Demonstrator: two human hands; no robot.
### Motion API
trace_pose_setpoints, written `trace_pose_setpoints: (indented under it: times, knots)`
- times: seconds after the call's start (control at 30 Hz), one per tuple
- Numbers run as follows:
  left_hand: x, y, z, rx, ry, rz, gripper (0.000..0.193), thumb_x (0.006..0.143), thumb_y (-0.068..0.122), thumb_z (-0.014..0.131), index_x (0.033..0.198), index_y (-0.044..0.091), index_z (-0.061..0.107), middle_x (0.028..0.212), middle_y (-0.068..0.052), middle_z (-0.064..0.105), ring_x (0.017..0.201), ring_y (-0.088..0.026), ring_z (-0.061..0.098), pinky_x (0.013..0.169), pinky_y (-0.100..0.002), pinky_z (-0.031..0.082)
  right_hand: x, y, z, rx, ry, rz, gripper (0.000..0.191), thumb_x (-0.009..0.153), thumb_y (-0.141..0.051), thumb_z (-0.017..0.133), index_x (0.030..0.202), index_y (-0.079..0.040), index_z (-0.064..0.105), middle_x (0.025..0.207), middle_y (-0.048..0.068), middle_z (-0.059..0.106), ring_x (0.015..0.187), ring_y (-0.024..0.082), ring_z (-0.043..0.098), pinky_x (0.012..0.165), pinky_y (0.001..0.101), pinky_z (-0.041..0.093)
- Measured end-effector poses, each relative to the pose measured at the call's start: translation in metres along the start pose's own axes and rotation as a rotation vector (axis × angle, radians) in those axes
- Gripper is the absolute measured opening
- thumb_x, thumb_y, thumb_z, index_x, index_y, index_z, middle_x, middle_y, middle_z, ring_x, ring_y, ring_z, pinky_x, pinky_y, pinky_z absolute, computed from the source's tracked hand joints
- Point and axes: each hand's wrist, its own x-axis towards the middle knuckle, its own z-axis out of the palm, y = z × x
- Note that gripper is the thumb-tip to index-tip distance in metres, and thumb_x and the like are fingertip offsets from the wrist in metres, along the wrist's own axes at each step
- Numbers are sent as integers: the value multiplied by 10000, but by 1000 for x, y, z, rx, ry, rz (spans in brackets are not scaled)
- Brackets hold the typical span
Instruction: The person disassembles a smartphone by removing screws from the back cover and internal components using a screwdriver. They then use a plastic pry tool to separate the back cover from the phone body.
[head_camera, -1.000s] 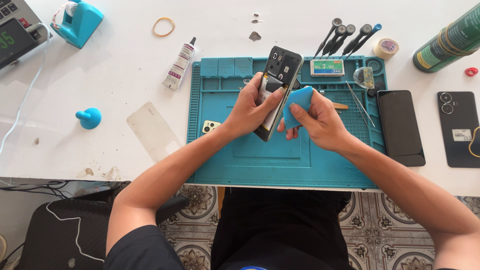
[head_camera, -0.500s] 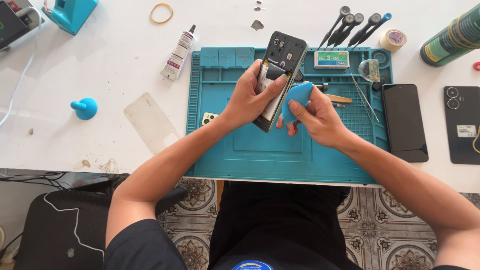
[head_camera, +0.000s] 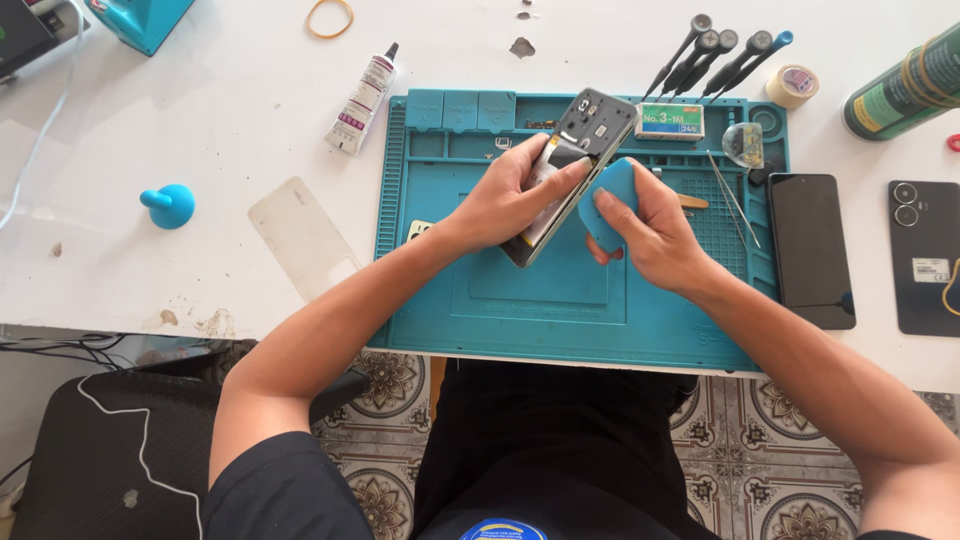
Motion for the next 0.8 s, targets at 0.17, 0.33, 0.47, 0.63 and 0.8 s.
trace_pose_setpoints:
  times: [0.17, 0.33, 0.47, 0.63, 0.8]
  knots:
    - [0, 0, 5, -116, 2, -78, 512, 997, 481, 622, 1222, 22, 583, 973, -40, 682, 835, -48, 652, 679, -215, 567, -1, -4, 6, 8, -7, -32, 190, 1104, -170, 487, 1206, -10, 489, 841, 36, 571, 596, 105, 554, 501, 258, 459]
    - [0, -3, 6, -192, 15, -77, 476, 1013, 460, 618, 1212, 29, 579, 986, -21, 670, 852, -33, 632, 704, -212, 568, -3, -5, 16, 21, -29, -10, 186, 1100, -153, 482, 1223, -14, 466, 803, 26, 542, 574, 98, 540, 504, 258, 446]
    - [1, -6, 9, -215, 56, -83, 457, 1022, 468, 616, 1154, 31, 595, 913, -7, 645, 781, -26, 595, 637, -204, 528, -6, -8, 25, -41, -79, 146, 294, 1005, -145, 516, 1277, -46, 465, 862, 5, 563, 653, 67, 547, 486, 270, 513]
    - [1, -5, 8, -190, 95, -82, 476, 1003, 500, 629, 1113, 37, 610, 853, 7, 637, 712, -20, 585, 576, -195, 504, -12, -5, 35, -28, -213, 133, 209, 1076, -188, 499, 1200, -24, 465, 800, 29, 562, 594, 93, 555, 527, 255, 473]
    - [2, -1, 9, -189, 113, -90, 494, 988, 529, 626, 1086, 44, 626, 839, 15, 641, 703, -13, 590, 567, -191, 510, -9, -4, 29, -74, -253, 114, 205, 1068, -178, 525, 1189, -24, 465, 779, 35, 582, 598, 99, 594, 532, 257, 477]
